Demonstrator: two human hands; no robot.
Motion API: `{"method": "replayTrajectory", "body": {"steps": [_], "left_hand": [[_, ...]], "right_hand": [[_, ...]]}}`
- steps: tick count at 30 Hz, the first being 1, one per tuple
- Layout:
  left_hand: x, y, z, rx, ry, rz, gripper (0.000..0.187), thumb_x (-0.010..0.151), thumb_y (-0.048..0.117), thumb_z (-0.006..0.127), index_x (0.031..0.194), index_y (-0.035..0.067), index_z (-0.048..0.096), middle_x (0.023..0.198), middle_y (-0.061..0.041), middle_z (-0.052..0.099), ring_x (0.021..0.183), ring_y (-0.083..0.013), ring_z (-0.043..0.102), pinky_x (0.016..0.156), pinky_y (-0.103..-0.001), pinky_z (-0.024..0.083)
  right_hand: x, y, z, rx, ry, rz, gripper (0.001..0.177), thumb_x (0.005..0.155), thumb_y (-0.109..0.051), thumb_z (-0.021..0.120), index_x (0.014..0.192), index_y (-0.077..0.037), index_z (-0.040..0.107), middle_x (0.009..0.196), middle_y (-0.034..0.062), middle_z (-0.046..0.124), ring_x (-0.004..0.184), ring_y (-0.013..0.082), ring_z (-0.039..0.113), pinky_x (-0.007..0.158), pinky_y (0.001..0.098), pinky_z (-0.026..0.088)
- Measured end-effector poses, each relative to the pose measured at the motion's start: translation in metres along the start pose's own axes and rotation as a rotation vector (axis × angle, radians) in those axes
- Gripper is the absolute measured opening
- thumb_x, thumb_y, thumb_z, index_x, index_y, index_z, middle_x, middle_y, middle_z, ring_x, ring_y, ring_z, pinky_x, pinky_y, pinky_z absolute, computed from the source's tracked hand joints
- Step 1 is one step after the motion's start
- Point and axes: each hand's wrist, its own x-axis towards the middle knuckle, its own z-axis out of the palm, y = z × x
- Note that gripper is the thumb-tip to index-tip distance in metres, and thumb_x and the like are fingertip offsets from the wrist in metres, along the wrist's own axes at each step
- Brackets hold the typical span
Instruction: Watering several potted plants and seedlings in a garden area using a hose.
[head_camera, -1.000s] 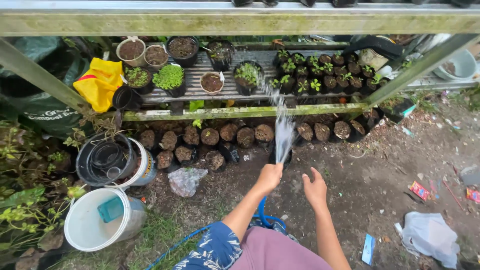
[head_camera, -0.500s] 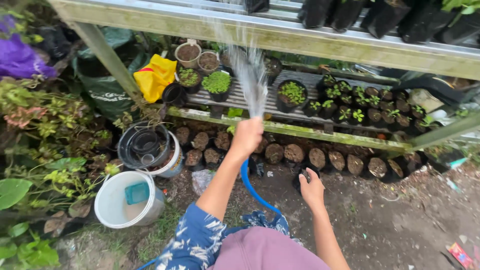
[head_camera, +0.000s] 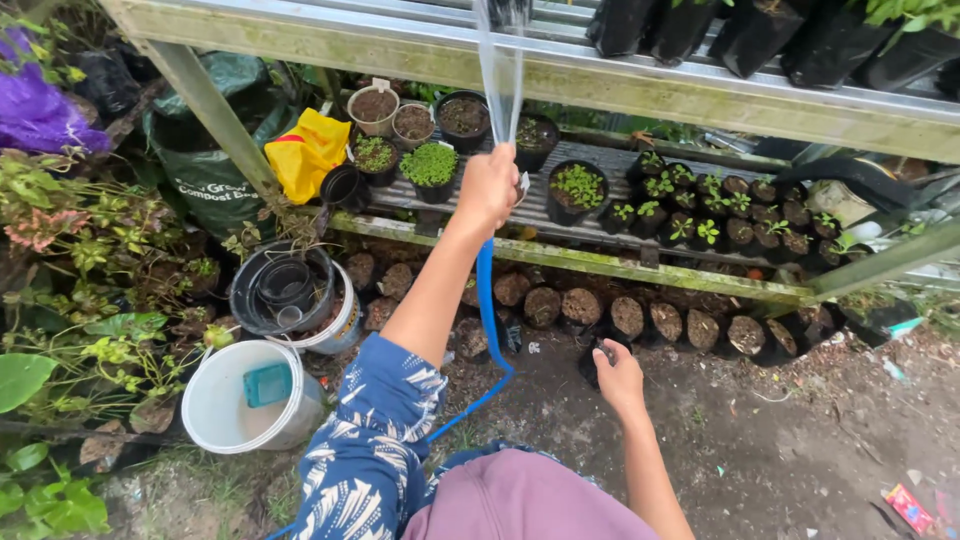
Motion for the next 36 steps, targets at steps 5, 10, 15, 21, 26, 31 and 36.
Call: {"method": "replayTrajectory", "body": {"steps": [5,10,15,21,26,31,36], "left_hand": [[0.002,0.031,0.017,0.034,0.021,-0.048,0.045,0.093,0.046,0.049,0.065,0.011,0.047,0.046,0.002,0.038,0.032,-0.0113,0.030,0.031,-0.032,0.020],[0.013,0.036,0.028,0.008,0.012,-0.043,0.045,0.093,0.048,0.047,0.066,0.012,0.046,0.047,0.001,0.037,0.032,-0.0114,0.030,0.031,-0.033,0.022],[0.009,0.046,0.038,-0.010,0.021,-0.004,0.046,0.093,0.047,0.046,0.066,0.010,0.046,0.047,-0.001,0.039,0.032,-0.0130,0.031,0.032,-0.035,0.024],[-0.007,0.056,0.042,0.003,0.019,0.010,0.042,0.092,0.044,0.047,0.069,0.010,0.046,0.048,-0.001,0.038,0.034,-0.0132,0.031,0.032,-0.035,0.026],[-0.033,0.042,0.047,-0.282,-0.057,-0.095,0.041,0.093,0.046,0.048,0.068,0.014,0.045,0.046,0.003,0.034,0.033,-0.0106,0.028,0.031,-0.033,0.023],[-0.089,-0.036,0.117,-0.551,-0.118,-0.293,0.041,0.093,0.048,0.050,0.069,0.015,0.047,0.045,0.003,0.034,0.031,-0.0119,0.029,0.031,-0.032,0.024],[-0.111,-0.093,0.120,-0.667,-0.199,-0.384,0.042,0.096,0.050,0.048,0.073,0.014,0.046,0.046,0.004,0.032,0.033,-0.0109,0.028,0.033,-0.032,0.023]], "right_hand": [[0.002,0.014,-0.038,-0.055,0.063,0.022,0.050,0.090,-0.033,0.069,0.131,-0.005,0.067,0.118,0.0221,0.073,0.111,0.0359,0.070,0.096,0.0418,0.052],[-0.015,0.011,-0.072,-0.040,0.071,0.093,0.053,0.091,-0.033,0.069,0.136,-0.006,0.063,0.119,0.0243,0.072,0.111,0.0373,0.070,0.096,0.0424,0.052],[-0.018,0.020,-0.083,0.007,0.074,0.053,0.055,0.090,-0.033,0.068,0.137,-0.005,0.061,0.124,0.0240,0.070,0.114,0.0375,0.068,0.097,0.0422,0.051],[-0.022,0.021,-0.097,-0.036,0.053,0.051,0.055,0.091,-0.033,0.068,0.138,-0.006,0.061,0.120,0.0256,0.071,0.113,0.0386,0.068,0.097,0.0434,0.051],[-0.033,-0.016,-0.104,-0.029,-0.050,0.089,0.060,0.089,-0.039,0.071,0.141,-0.010,0.061,0.113,0.0230,0.075,0.103,0.0358,0.071,0.092,0.0417,0.054],[-0.053,-0.069,-0.078,0.111,-0.231,-0.269,0.075,0.081,-0.035,0.083,0.144,-0.005,0.055,0.116,0.0199,0.067,0.101,0.0260,0.061,0.083,0.0386,0.051],[-0.038,0.004,-0.012,0.345,-0.459,-0.229,0.050,0.081,-0.033,0.083,0.116,-0.001,0.066,0.093,0.0048,0.071,0.079,0.0099,0.060,0.072,0.0285,0.052]]}}
